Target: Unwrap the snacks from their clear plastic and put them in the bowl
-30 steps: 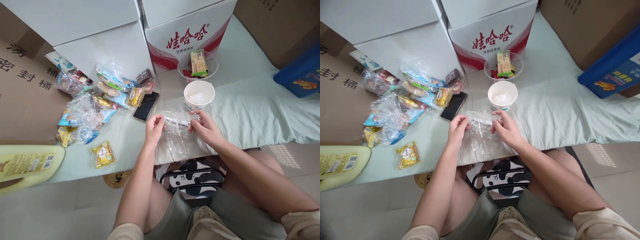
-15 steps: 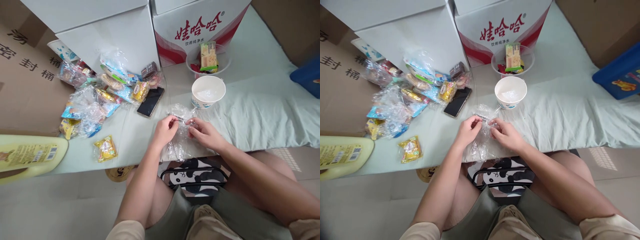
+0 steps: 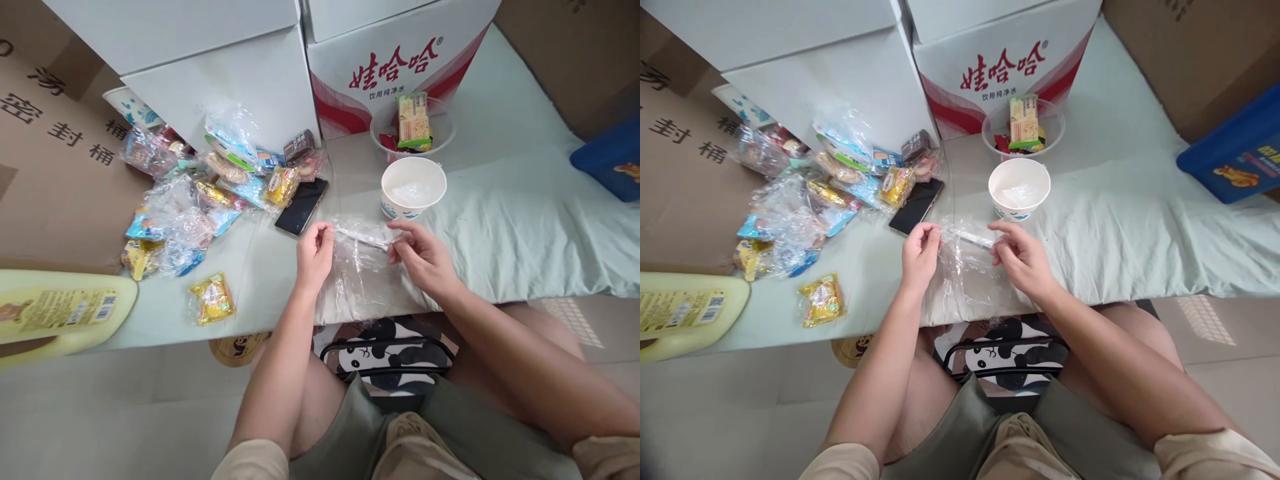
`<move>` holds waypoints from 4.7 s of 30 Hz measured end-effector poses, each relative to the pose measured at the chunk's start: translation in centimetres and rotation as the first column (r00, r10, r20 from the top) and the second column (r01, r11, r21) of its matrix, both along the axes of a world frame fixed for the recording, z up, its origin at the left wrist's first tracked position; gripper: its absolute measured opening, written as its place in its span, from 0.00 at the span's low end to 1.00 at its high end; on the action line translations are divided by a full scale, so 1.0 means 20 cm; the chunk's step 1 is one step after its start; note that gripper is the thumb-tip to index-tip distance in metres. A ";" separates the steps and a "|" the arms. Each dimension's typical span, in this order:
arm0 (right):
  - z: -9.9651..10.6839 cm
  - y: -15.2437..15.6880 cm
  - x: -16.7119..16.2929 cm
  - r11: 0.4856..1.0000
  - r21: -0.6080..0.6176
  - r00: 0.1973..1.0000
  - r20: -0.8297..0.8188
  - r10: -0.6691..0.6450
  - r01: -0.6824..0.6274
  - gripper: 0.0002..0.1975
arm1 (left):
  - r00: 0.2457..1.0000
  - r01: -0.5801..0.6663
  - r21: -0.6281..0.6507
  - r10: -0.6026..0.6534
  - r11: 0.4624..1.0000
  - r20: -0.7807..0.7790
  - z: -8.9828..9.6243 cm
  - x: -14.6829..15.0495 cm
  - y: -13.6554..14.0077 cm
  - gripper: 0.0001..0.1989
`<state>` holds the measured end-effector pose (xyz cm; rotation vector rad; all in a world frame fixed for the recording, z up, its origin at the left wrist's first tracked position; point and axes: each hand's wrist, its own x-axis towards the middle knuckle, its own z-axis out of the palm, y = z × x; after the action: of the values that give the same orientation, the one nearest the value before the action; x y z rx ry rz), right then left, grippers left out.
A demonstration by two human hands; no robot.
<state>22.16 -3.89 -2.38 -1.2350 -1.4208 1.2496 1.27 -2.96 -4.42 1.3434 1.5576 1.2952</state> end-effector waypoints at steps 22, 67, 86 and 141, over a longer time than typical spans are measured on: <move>-0.04 0.04 0.05 0.988 0.079 0.990 -0.059 -0.130 0.135 0.06 | 0.991 0.081 0.062 -0.087 0.995 0.098 0.01 -0.10 0.01 0.24; -0.01 0.13 0.19 0.951 0.284 0.922 0.320 -0.217 0.125 0.10 | 0.954 -0.131 0.101 0.153 0.986 -0.259 -0.01 -0.34 0.03 0.08; 0.10 0.12 0.29 0.906 -0.261 0.922 -0.291 0.255 -0.332 0.28 | 0.881 0.105 -0.256 0.029 0.961 0.472 0.19 -0.31 -0.02 0.17; 0.02 0.04 0.08 0.959 -0.156 0.952 -0.235 0.195 -0.235 0.28 | 0.790 0.349 -0.184 -0.183 0.919 0.585 0.07 -0.04 -0.01 0.60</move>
<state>23.72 -3.06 -2.02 -1.0422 -1.3297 1.6441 0.44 -3.13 -2.98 0.8537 1.0429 1.0989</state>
